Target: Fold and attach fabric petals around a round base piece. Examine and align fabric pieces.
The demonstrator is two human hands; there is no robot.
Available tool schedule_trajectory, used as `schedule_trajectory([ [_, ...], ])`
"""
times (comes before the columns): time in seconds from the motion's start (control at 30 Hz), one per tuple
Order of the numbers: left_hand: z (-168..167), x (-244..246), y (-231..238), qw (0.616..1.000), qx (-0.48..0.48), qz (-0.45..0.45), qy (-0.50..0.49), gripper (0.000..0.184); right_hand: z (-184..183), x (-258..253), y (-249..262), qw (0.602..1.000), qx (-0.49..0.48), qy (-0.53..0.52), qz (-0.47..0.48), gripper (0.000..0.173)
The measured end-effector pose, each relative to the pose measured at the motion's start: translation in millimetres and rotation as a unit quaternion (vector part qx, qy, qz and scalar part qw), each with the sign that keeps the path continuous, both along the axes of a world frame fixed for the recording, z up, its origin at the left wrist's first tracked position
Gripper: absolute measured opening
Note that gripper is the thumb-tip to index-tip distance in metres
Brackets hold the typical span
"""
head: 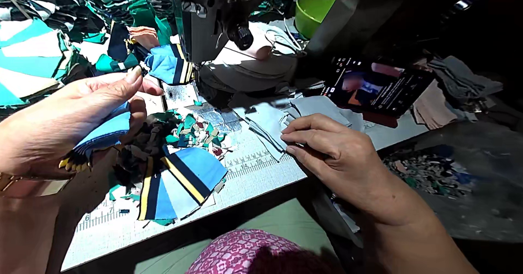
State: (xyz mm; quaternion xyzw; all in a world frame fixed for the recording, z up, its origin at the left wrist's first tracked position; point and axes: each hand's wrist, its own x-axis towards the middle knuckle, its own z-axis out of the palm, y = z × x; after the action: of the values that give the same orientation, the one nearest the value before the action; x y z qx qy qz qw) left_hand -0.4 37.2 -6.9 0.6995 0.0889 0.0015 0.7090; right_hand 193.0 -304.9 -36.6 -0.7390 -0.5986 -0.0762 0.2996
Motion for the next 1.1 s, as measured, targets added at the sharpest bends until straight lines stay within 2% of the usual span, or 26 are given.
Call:
schedule_trajectory([
  [0.13,-4.0,1.9,5.3,0.999,0.019,-0.034,-0.033,0.033,-0.4,1.4,1.1,1.000,0.006,-0.005,0.003,0.017],
  [0.47,-3.6,2.4,4.3,0.999,0.015,-0.023,-0.028,0.032,3.2,7.5,-1.9,1.000,0.000,0.007,0.029,0.020],
  [0.63,-5.3,1.3,-4.5,0.999,0.010,0.024,-0.024,0.032,2.5,6.2,0.2,1.000,0.011,0.004,0.023,0.018],
  [0.77,4.3,5.5,-26.6,0.990,0.024,0.141,0.012,0.034,2.3,4.2,1.5,1.000,0.012,-0.009,0.008,0.017],
  [0.87,5.2,7.0,-33.9,0.980,0.027,0.196,0.017,0.035,0.4,3.7,2.0,1.000,0.013,-0.010,0.009,0.017],
  [1.1,7.9,7.0,-39.6,0.976,0.038,0.214,0.020,0.035,1.1,5.5,-2.5,1.000,-0.001,0.013,0.023,0.017],
])
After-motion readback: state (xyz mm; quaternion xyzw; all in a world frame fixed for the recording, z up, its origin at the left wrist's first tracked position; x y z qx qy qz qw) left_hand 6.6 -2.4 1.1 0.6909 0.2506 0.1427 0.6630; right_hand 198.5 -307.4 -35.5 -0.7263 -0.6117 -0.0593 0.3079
